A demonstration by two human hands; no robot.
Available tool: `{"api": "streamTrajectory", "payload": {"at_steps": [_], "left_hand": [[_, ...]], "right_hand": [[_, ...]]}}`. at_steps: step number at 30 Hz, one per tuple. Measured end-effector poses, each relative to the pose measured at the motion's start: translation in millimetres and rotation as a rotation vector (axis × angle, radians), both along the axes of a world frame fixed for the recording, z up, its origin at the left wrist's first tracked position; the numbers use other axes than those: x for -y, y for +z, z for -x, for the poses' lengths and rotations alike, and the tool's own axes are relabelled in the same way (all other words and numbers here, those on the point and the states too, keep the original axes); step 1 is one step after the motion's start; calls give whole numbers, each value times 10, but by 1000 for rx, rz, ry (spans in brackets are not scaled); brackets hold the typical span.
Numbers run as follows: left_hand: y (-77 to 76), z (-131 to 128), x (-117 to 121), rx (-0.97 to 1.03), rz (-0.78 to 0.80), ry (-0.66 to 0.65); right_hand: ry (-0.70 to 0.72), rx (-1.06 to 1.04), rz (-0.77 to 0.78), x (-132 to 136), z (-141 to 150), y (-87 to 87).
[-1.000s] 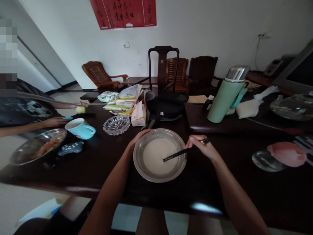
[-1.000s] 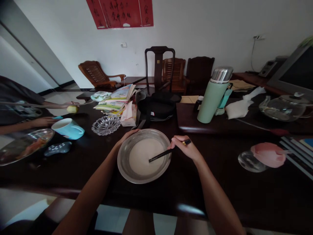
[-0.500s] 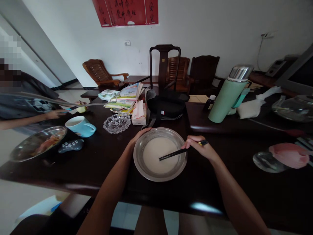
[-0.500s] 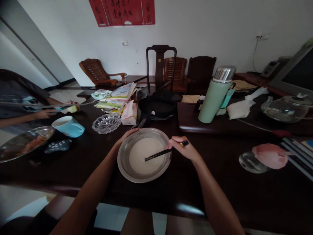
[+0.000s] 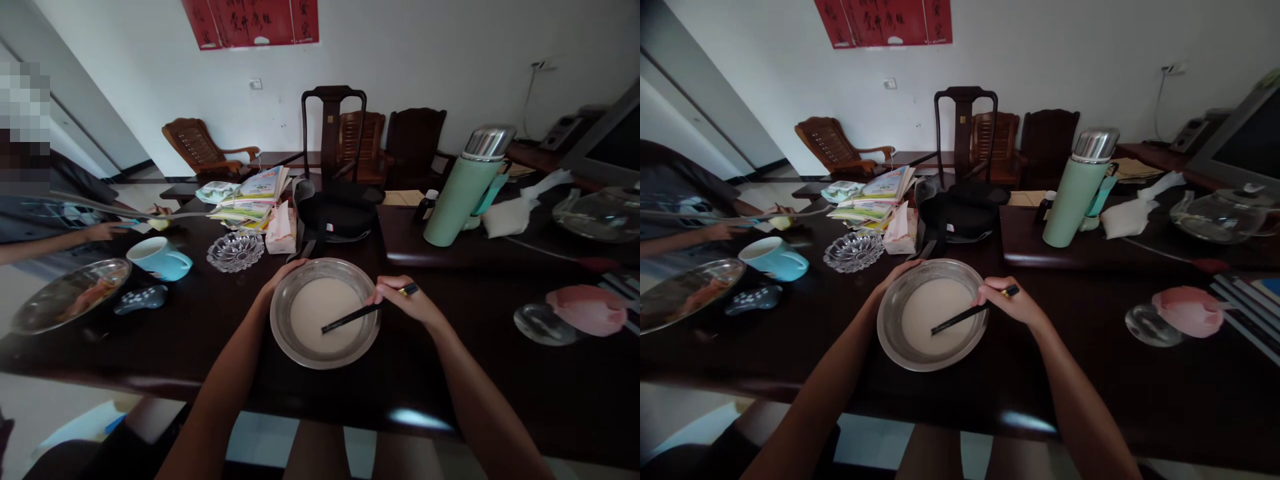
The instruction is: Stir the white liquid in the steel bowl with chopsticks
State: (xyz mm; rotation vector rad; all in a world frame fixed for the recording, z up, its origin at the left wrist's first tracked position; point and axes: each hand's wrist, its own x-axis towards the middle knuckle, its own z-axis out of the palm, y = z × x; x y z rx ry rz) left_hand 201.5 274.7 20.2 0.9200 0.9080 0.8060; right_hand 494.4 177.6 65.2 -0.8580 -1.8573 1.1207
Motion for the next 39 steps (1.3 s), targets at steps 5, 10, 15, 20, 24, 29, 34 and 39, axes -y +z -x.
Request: {"api": "streamTrajectory", "payload": {"at_steps": [5,10,15,20,24,29,34,39], "left_hand": [[8,-2,2,-28,20,32],[-15,16,-14,-14,16,12],[-2,1,-4,-12,29,26],[20,-13,7,7,29,23],[9,-3,-8,0,22,21],[6,-9,-6,-11,15,21],[19,-20,3,-20,23,23],[28,-22,-6,-35,-10,24]], "right_hand": [[-32,75,-59,-20,-5,-3],[-134,-21,26,-37,-203,22],[-19,33,-12,-22,-12,-15],[-8,88,-86,-29,43,-30],[-149,15,-33,-48,-118,8],[-59,16,-28,-22,13,-15],[1,89,-104,-12,90,-33],[-117,49,-53,-38,-100,10]]}}
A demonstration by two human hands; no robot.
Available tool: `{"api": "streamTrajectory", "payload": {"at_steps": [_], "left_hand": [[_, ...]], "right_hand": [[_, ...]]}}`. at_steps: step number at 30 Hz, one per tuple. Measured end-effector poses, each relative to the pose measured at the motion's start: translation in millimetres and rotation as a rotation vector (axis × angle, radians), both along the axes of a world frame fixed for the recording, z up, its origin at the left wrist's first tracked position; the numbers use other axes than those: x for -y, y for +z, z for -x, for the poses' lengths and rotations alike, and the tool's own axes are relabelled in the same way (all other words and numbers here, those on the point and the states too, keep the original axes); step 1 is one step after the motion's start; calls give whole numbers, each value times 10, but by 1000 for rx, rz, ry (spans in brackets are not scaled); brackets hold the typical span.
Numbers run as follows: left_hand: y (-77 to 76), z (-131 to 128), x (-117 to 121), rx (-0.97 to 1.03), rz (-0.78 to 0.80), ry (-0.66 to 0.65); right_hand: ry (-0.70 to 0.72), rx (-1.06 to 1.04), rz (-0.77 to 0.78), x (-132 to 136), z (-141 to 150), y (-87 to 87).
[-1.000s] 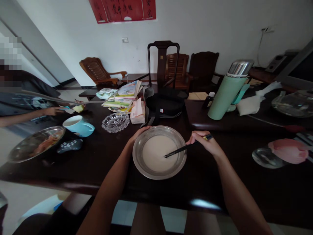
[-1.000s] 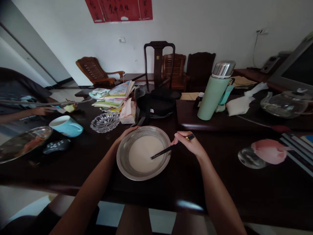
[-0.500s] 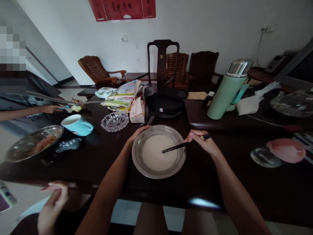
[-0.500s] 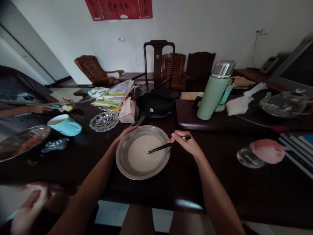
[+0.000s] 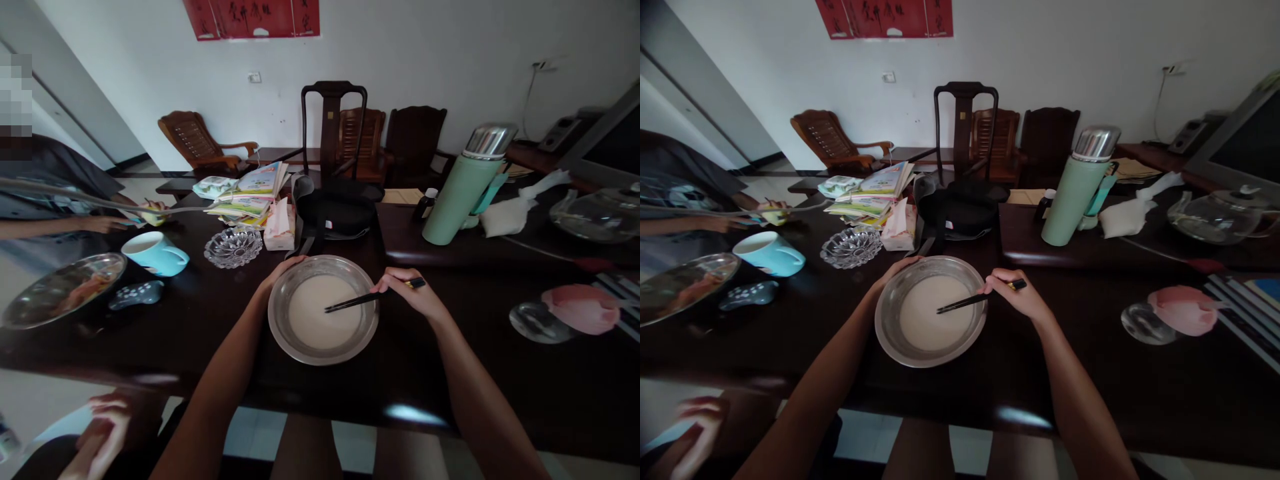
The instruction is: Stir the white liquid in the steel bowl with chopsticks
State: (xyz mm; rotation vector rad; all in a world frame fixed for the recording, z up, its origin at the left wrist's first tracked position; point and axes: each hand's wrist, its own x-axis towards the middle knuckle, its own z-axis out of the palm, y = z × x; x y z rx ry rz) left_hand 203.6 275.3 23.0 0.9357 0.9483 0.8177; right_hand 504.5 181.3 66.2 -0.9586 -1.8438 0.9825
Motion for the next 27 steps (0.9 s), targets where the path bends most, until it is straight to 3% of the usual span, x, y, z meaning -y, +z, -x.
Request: {"api": "streamTrajectory", "payload": {"at_steps": [8,14,22,27], "left_hand": [[-19,19,0,25,40,6],[-39,34,0,38,36,-5],[-25,21,-1,43,33,-5],[-15,13,-3,35,17,4]], "right_hand": [[134,60,-42,27,221,-53],[11,-1,16,-2,34,-12],[90,96,-51,-5,164,-61],[-44,-24,-5,-16,25,-21]]}}
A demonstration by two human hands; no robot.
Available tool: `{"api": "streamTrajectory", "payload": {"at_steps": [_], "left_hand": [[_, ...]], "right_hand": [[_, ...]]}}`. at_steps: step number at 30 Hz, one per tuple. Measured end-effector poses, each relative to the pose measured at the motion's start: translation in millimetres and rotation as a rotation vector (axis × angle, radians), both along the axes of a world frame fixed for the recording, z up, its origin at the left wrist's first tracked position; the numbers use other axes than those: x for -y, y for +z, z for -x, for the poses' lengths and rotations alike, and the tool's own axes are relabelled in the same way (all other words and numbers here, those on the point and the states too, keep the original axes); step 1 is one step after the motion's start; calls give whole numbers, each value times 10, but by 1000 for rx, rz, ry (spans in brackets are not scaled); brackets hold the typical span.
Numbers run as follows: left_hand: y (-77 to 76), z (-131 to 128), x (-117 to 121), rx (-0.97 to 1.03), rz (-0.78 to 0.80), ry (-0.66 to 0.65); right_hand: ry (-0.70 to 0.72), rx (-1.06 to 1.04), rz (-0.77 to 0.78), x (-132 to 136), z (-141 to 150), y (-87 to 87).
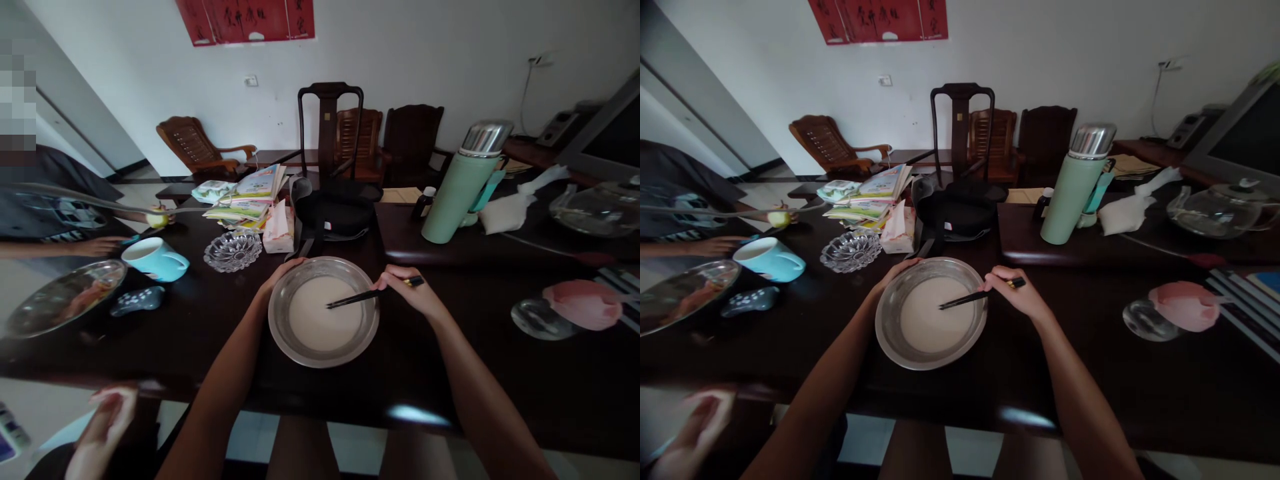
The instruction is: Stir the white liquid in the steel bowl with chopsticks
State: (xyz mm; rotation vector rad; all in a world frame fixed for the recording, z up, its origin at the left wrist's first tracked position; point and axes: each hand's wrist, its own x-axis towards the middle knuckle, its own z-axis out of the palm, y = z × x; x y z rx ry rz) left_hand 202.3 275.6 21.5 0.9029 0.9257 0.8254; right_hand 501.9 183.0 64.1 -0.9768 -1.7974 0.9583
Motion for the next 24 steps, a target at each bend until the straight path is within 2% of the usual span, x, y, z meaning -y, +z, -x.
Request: {"api": "streamTrajectory", "payload": {"at_steps": [2,4,8,11,16,19,22,24], "left_hand": [[2,-2,-1,3,6,-8],[10,-6,3,4,11,-12],[36,-19,26,24,7,-12],[34,-19,27,31,9,-18],[-33,13,-23,32,12,-42],[-60,29,-40,19,22,-16],[-57,29,-33,7,39,2],[-51,26,-26,14,43,-7]], "right_hand": [[3,-51,35,10,-16,15],[65,-62,69,24,32,12],[174,33,54,32,171,-33],[122,62,10,9,137,-45],[-14,-52,52,-1,-22,7],[59,-59,69,23,37,11],[141,33,10,25,149,-26],[132,89,-38,5,167,-52]]}}
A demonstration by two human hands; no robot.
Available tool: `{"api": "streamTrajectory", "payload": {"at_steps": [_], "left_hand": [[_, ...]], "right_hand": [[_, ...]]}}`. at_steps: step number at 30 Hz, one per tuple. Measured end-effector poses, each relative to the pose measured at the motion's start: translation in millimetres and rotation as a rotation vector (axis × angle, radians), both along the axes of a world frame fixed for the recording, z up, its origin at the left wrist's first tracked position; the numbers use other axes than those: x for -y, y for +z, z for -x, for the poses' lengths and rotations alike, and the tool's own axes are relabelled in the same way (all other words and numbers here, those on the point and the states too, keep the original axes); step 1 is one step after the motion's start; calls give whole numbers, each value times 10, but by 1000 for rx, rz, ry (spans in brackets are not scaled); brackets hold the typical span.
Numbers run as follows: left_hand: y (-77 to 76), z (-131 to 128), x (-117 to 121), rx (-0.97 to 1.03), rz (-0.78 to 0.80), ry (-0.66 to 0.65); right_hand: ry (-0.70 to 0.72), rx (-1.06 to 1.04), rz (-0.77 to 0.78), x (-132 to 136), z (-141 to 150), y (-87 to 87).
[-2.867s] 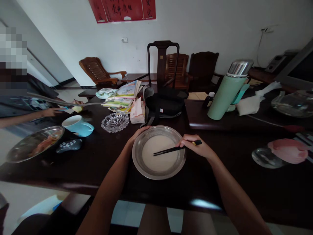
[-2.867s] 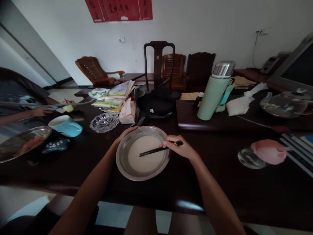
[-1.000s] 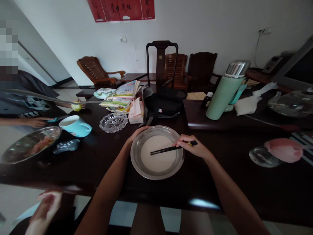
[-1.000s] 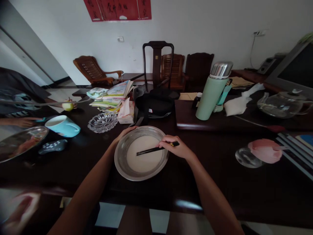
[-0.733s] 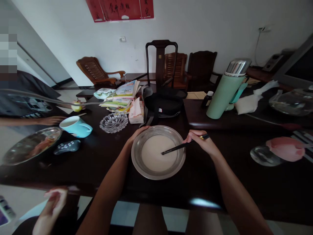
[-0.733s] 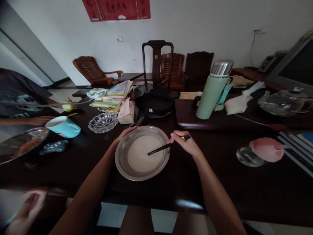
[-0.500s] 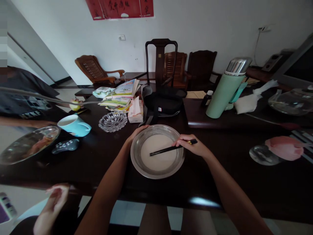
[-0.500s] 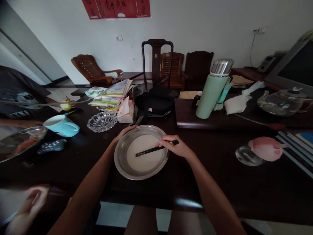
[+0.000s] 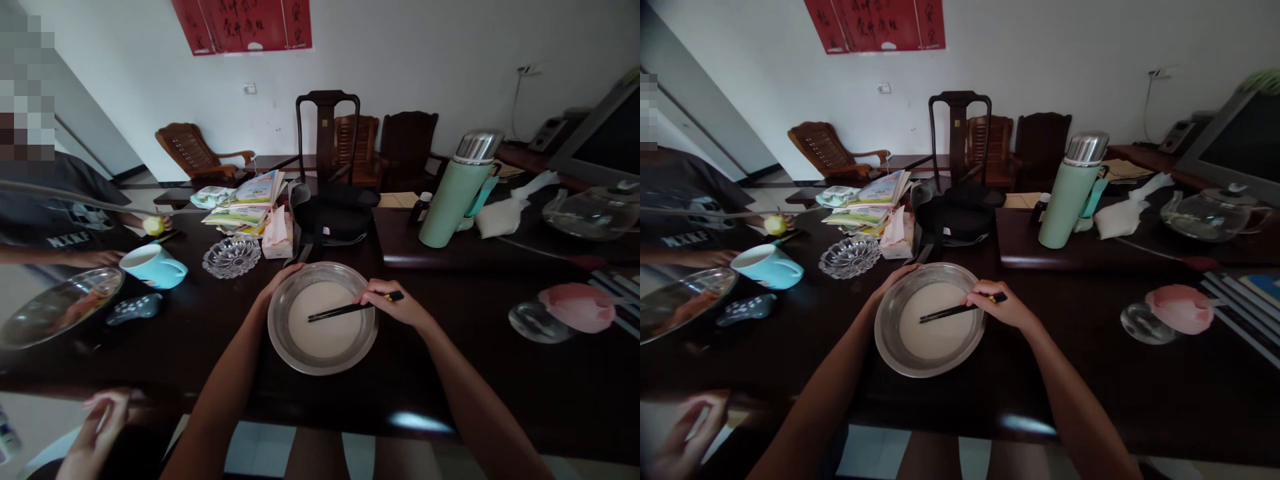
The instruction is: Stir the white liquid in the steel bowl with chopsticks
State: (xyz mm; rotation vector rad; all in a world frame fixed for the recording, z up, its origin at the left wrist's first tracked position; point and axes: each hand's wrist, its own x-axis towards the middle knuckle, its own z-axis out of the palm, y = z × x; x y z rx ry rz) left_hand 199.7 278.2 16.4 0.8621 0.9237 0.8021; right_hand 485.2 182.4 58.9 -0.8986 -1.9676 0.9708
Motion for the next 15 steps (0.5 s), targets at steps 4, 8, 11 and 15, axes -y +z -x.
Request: {"api": "streamTrajectory", "payload": {"at_steps": [4,8,11,15], "left_hand": [[-2,-2,-2,23,-12,-8],[-31,7,-22,39,-15,-15],[-53,15,-32,44,-21,-28],[-64,23,-39,41,-9,-30]], "right_hand": [[-141,-31,-19,-40,-132,5],[-156,-137,62,-15,-206,55],[-45,-99,64,9,-122,49],[-40,18,-16,-20,-61,4]]}}
